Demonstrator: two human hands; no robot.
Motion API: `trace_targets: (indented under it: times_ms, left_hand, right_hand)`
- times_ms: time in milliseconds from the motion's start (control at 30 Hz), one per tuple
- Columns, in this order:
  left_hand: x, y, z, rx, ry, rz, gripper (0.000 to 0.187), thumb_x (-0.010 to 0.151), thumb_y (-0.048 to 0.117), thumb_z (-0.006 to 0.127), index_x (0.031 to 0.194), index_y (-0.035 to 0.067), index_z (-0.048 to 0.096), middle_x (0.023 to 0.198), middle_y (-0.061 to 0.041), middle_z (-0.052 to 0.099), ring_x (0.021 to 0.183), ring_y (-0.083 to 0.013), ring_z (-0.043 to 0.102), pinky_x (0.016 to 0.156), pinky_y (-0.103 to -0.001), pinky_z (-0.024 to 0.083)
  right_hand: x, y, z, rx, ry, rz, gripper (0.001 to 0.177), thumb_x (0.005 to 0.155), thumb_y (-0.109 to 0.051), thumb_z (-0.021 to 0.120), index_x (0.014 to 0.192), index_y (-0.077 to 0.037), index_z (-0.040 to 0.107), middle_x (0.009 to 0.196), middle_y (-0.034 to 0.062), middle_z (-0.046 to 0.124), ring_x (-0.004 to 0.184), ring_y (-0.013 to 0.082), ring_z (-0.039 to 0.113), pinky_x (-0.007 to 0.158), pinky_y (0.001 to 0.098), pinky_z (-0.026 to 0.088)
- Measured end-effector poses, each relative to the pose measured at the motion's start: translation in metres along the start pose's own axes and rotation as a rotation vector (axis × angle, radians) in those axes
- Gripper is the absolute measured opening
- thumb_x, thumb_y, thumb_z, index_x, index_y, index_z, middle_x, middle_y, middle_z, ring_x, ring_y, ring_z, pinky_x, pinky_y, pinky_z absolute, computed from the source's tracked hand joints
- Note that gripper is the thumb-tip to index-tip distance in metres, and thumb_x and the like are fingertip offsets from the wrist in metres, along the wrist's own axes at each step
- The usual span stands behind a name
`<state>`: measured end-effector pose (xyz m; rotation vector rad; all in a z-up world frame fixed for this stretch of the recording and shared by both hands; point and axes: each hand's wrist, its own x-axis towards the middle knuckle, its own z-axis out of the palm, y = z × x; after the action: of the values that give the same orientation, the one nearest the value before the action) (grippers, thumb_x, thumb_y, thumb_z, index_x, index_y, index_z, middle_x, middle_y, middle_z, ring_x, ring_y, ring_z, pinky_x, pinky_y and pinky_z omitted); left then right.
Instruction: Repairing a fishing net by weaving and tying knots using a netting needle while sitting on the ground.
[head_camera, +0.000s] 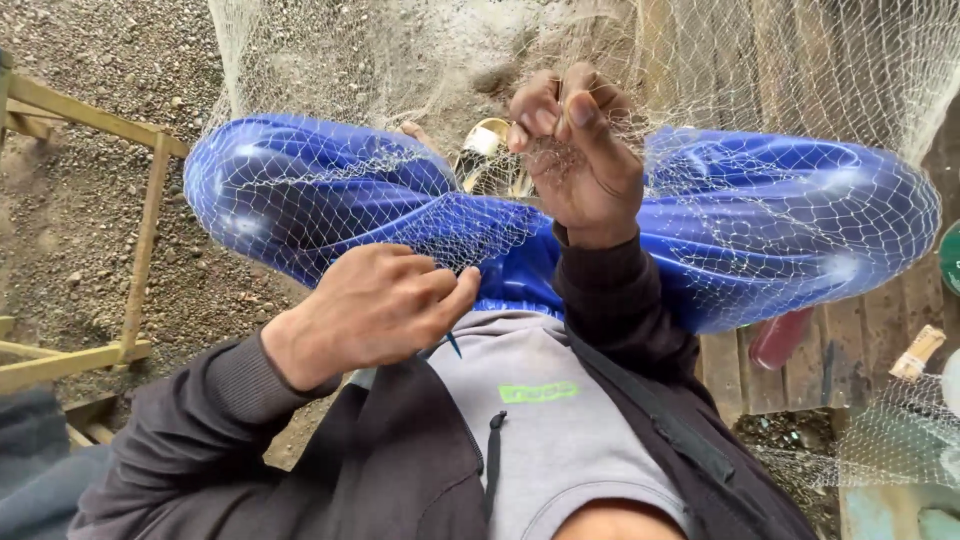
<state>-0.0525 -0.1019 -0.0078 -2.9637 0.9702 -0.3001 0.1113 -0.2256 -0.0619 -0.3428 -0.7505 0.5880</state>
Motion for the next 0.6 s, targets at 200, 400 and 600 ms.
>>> trace_targets:
  times_ms: [200, 400, 600]
  left_hand:
    - [0.003, -0.002, 0.010, 0.046, -0.003, 0.011, 0.021, 0.079, 0.008, 0.059, 0.099, 0.002, 0.062, 0.062, 0.002, 0.057, 0.045, -0.0088, 0.052, 0.041, -0.022, 0.040]
    - [0.011, 0.000, -0.008, 0.107, 0.152, -0.068, 0.020, 0.080, 0.011, 0.059, 0.099, 0.003, 0.062, 0.062, 0.002, 0.052, 0.048, -0.0087, 0.049, 0.044, -0.022, 0.038]
    - [0.025, 0.002, -0.009, 0.264, 0.373, -0.212, 0.018, 0.081, 0.010, 0.062, 0.098, 0.004, 0.066, 0.065, 0.003, 0.047, 0.049, -0.0057, 0.038, 0.046, -0.019, 0.030]
  right_hand:
    - [-0.003, 0.004, -0.005, -0.048, 0.026, -0.002, 0.015, 0.091, -0.019, 0.056, 0.079, -0.013, 0.050, 0.079, 0.0012, 0.049, 0.077, 0.0094, 0.050, 0.071, 0.0223, 0.048]
    - [0.003, -0.001, -0.015, -0.030, 0.057, -0.072, 0.010, 0.093, -0.022, 0.057, 0.088, -0.014, 0.055, 0.089, 0.0000, 0.056, 0.065, 0.0054, 0.043, 0.051, 0.0184, 0.038]
    - [0.015, -0.007, -0.008, -0.157, 0.067, -0.168, 0.011, 0.097, -0.023, 0.054, 0.103, -0.015, 0.058, 0.094, 0.0000, 0.060, 0.043, 0.0029, 0.024, 0.034, 0.0180, 0.021]
